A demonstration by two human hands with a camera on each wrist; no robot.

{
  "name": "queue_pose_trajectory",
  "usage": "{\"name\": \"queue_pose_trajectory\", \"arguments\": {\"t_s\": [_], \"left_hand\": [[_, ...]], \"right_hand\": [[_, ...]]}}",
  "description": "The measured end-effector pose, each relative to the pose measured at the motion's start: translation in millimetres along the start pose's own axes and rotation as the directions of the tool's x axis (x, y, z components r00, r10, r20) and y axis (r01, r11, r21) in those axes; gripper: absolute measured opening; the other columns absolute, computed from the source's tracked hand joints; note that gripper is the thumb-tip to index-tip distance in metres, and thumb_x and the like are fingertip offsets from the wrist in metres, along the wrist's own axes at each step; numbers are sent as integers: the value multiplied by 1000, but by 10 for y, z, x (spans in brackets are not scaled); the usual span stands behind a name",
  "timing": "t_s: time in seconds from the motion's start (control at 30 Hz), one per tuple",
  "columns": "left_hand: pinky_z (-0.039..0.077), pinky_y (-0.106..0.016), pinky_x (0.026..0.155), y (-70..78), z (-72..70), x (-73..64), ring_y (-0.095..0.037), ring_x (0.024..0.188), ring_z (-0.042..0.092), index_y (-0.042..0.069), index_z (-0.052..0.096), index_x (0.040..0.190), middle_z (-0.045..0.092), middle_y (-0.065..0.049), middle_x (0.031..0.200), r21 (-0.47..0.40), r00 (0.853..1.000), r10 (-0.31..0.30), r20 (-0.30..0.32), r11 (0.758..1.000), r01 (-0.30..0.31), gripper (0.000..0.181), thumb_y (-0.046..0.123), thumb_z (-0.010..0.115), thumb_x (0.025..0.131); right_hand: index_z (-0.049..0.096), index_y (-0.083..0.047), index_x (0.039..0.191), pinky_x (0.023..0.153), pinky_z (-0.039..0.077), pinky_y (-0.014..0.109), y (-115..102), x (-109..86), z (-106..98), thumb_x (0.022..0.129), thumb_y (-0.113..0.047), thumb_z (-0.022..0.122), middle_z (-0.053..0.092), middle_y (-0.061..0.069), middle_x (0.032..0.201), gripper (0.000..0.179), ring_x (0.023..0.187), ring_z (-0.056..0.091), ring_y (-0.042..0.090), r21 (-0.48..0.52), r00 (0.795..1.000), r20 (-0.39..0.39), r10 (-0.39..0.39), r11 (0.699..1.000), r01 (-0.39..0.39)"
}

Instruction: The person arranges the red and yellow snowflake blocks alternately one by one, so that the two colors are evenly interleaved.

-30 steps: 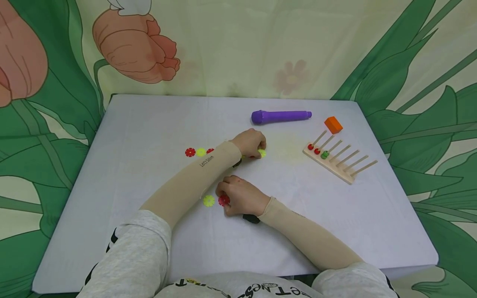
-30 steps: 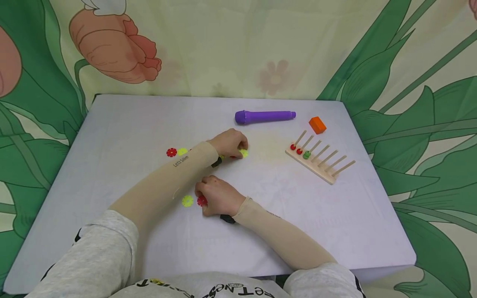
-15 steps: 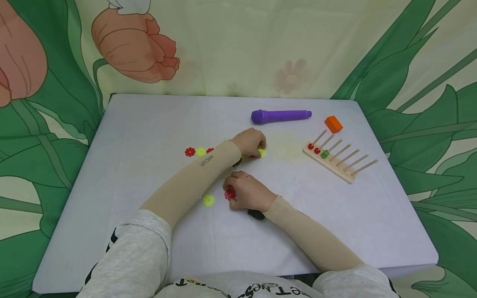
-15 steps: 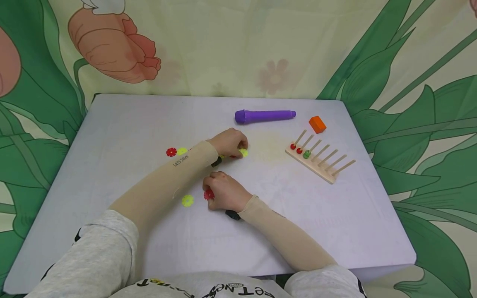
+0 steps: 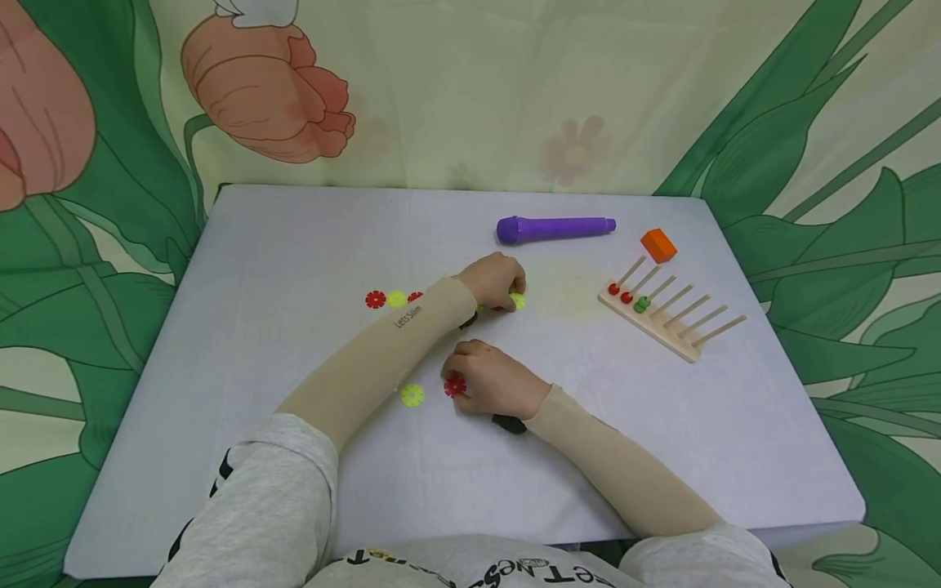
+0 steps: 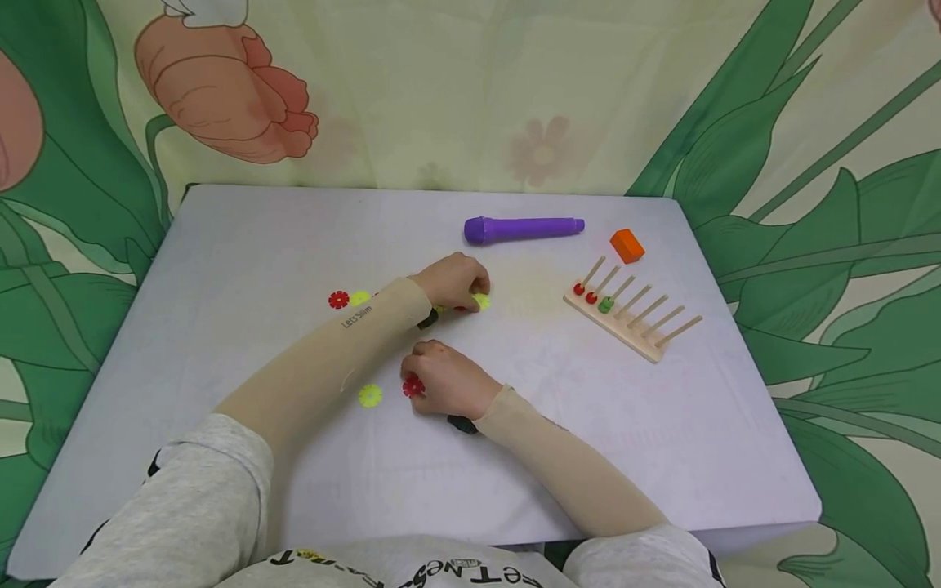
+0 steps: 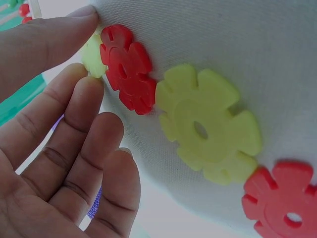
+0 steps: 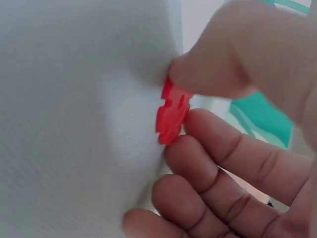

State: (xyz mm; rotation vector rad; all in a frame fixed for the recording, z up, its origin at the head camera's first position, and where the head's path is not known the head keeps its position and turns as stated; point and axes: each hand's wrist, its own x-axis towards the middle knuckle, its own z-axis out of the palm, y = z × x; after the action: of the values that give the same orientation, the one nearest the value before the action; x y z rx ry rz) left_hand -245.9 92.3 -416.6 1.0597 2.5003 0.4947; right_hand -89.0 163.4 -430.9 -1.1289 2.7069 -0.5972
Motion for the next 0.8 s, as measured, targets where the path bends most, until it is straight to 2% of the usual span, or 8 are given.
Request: {"name": "queue_pose_trajectory", "arguments": {"t_s": [0.13, 0.27, 0.57, 0.8], "left_hand": [[52, -29, 89, 8, -2, -26, -14, 90, 58, 9, 76, 115, 70, -3, 98, -8, 1000, -16, 5, 1000, 16, 31, 18, 85, 87], [52, -29, 89, 2, 12, -39, -14, 90, 58, 9, 76, 115, 70, -3, 98, -10, 1000, -18, 6, 1000, 19, 31, 17, 85, 86], [50, -29, 87, 9, 12, -25, -14, 88, 56, 8, 77, 113, 68, -3, 93, -4, 1000, 4, -3, 1000, -4, 30, 17, 85, 86], [51, -29, 88, 20, -5, -17, -14, 89, 56, 8, 76, 112, 67, -2, 92, -4, 1000, 5, -7, 1000, -5, 29, 17, 85, 86]], "right_hand": [[69, -11, 92, 81, 48, 26, -17, 53, 16, 70, -9, 74, 62, -1, 88, 23, 82, 54, 11, -1, 1000, 26, 6, 1000, -6], [66, -12, 89, 78, 46, 25, -36, 89, 40, 67, -10, 73, 58, -2, 83, 23, 79, 52, 10, -47, 999, 34, -1, 999, 3], [66, -14, 89, 78, 48, 24, 16, 60, 64, 67, -14, 75, 58, -4, 84, 24, 81, 53, 11, -71, 1000, 2, 18, 997, -18], [66, -14, 89, 83, 48, 27, 95, 22, 18, 66, -14, 74, 58, -5, 82, 24, 80, 53, 10, -47, 999, -26, 31, 998, -32]]}}
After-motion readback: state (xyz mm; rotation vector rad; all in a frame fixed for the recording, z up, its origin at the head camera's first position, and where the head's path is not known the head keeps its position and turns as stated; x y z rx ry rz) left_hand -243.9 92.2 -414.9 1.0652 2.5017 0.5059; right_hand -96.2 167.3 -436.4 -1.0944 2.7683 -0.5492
